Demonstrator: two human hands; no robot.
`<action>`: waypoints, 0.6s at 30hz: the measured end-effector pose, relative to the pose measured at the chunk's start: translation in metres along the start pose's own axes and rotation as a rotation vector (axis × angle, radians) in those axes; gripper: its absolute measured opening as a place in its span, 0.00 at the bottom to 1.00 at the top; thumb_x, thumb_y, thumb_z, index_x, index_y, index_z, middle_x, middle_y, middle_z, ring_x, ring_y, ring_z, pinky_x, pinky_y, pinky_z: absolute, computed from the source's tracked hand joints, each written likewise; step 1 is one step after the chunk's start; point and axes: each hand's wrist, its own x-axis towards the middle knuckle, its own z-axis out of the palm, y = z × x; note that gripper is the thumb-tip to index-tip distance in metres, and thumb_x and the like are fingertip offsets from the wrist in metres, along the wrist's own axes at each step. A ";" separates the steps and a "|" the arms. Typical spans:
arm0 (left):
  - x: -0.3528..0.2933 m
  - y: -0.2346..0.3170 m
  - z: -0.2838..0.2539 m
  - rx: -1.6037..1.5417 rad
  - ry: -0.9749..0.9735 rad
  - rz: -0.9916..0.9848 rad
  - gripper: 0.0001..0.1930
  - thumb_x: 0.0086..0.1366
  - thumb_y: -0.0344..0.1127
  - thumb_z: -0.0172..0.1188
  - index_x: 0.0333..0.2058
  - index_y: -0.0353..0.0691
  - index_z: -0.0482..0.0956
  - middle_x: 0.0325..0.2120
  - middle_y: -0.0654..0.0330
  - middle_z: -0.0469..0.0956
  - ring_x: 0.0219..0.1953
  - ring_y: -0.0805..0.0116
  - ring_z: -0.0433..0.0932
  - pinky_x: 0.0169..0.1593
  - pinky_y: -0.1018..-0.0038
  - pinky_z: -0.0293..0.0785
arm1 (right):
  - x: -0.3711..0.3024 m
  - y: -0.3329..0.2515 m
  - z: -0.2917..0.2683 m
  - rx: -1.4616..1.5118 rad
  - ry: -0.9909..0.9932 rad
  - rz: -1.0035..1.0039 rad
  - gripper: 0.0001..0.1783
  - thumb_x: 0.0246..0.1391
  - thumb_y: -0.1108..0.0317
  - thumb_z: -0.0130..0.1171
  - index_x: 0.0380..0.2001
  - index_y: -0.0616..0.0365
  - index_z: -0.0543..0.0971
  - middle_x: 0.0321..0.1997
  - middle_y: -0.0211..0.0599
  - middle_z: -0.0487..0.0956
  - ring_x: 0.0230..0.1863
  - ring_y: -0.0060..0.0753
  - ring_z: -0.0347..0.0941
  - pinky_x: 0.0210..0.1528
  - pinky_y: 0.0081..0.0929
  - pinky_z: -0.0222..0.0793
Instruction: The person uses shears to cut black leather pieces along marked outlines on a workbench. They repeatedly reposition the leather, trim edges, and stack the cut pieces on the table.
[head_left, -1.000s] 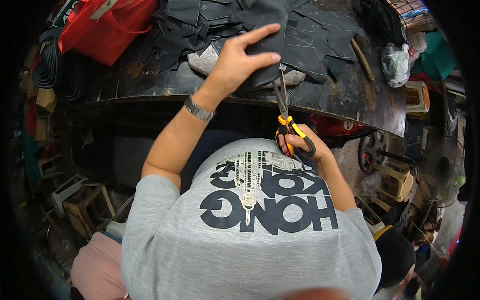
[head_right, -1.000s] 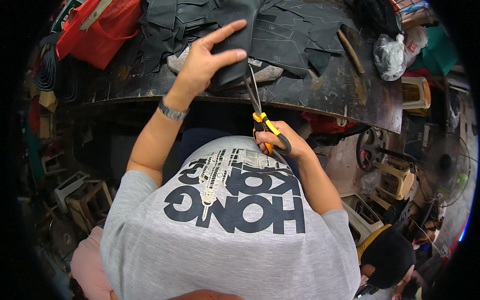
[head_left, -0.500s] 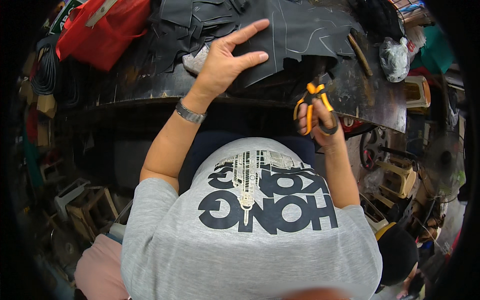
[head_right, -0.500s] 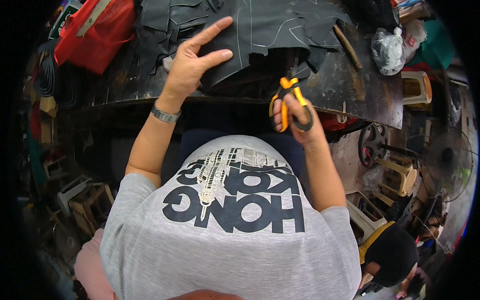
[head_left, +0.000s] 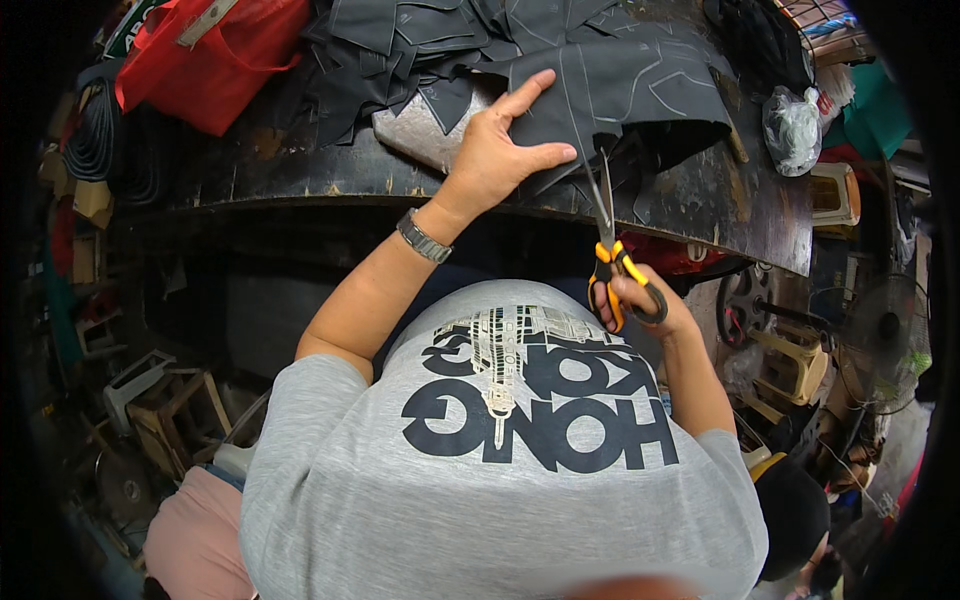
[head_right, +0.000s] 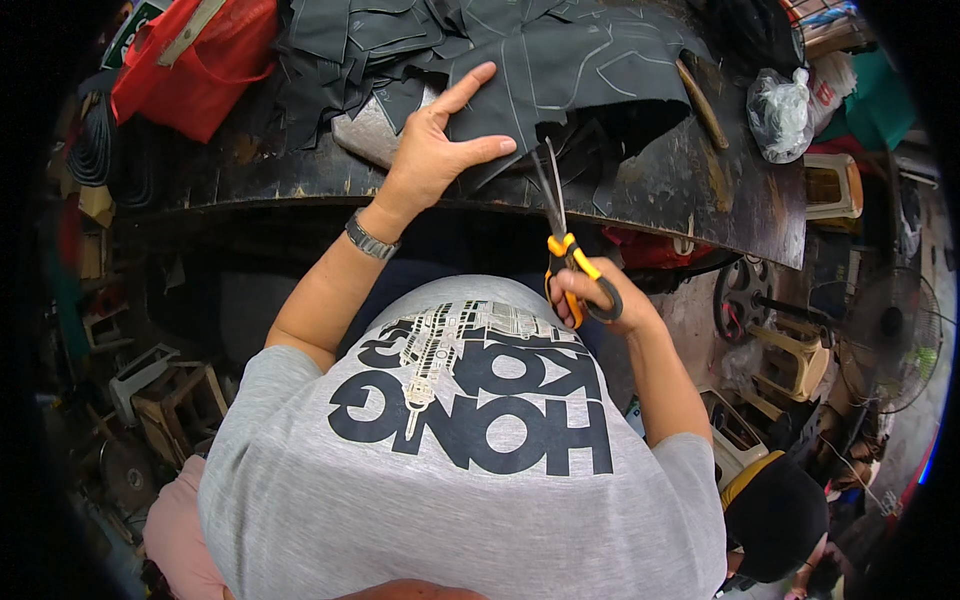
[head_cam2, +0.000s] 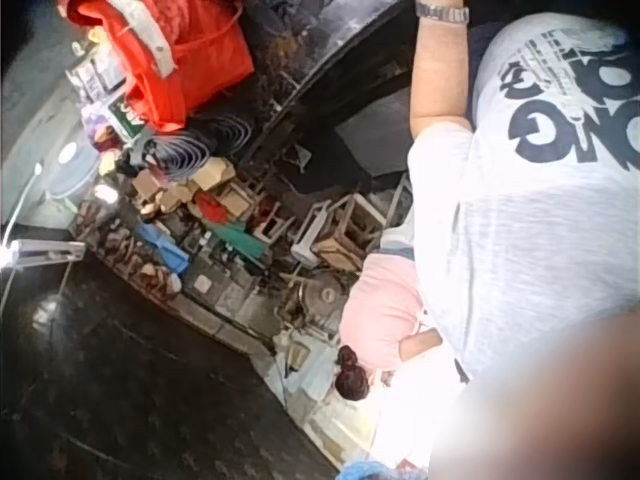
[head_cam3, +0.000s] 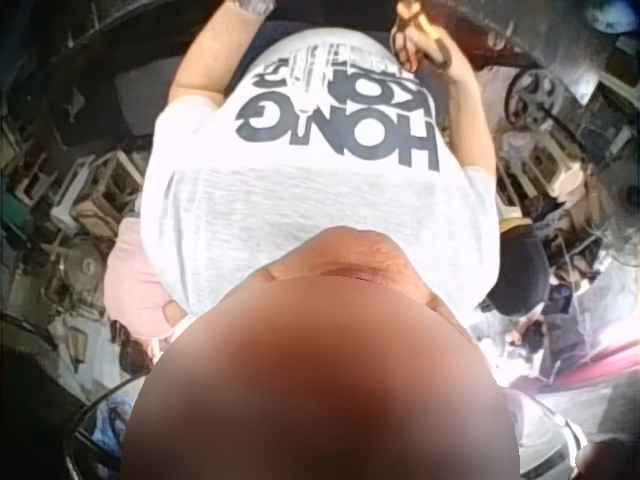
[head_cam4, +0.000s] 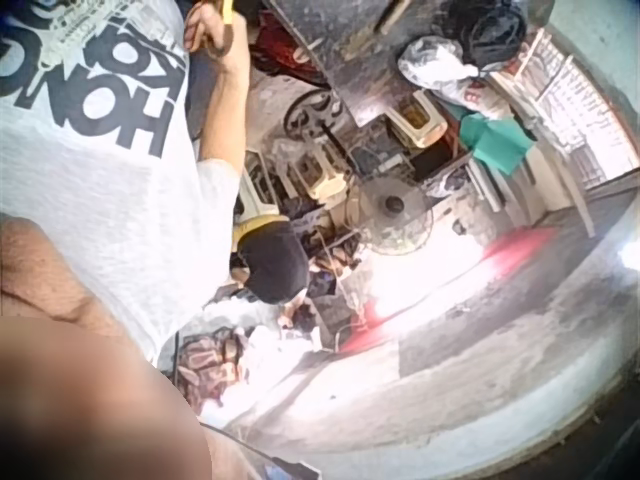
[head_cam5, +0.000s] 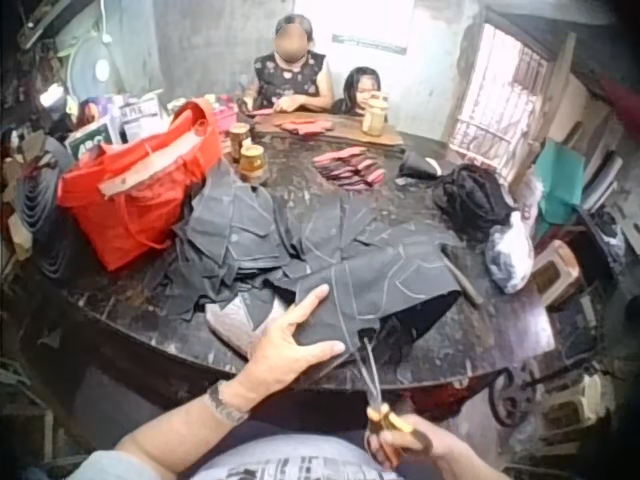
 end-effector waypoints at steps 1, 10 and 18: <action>-0.002 0.000 0.003 -0.045 -0.007 -0.017 0.41 0.50 0.27 0.74 0.64 0.34 0.68 0.53 0.51 0.77 0.52 0.70 0.76 0.58 0.75 0.71 | -0.002 0.003 -0.001 -0.063 -0.026 -0.024 0.25 0.53 0.46 0.64 0.32 0.61 0.79 0.25 0.33 0.77 0.25 0.25 0.75 0.30 0.21 0.71; -0.017 0.000 0.022 0.070 -0.045 -0.002 0.41 0.50 0.28 0.74 0.64 0.34 0.68 0.52 0.50 0.76 0.51 0.69 0.76 0.56 0.75 0.73 | -0.020 0.009 0.001 -0.150 0.001 -0.106 0.27 0.55 0.44 0.64 0.39 0.60 0.77 0.31 0.30 0.77 0.33 0.22 0.74 0.39 0.22 0.70; -0.038 -0.008 0.039 0.035 -0.081 -0.056 0.41 0.51 0.26 0.73 0.65 0.35 0.66 0.54 0.50 0.75 0.53 0.68 0.76 0.58 0.74 0.72 | -0.017 0.019 0.010 -0.088 0.053 -0.057 0.29 0.52 0.39 0.62 0.32 0.59 0.79 0.30 0.30 0.77 0.31 0.20 0.71 0.34 0.17 0.65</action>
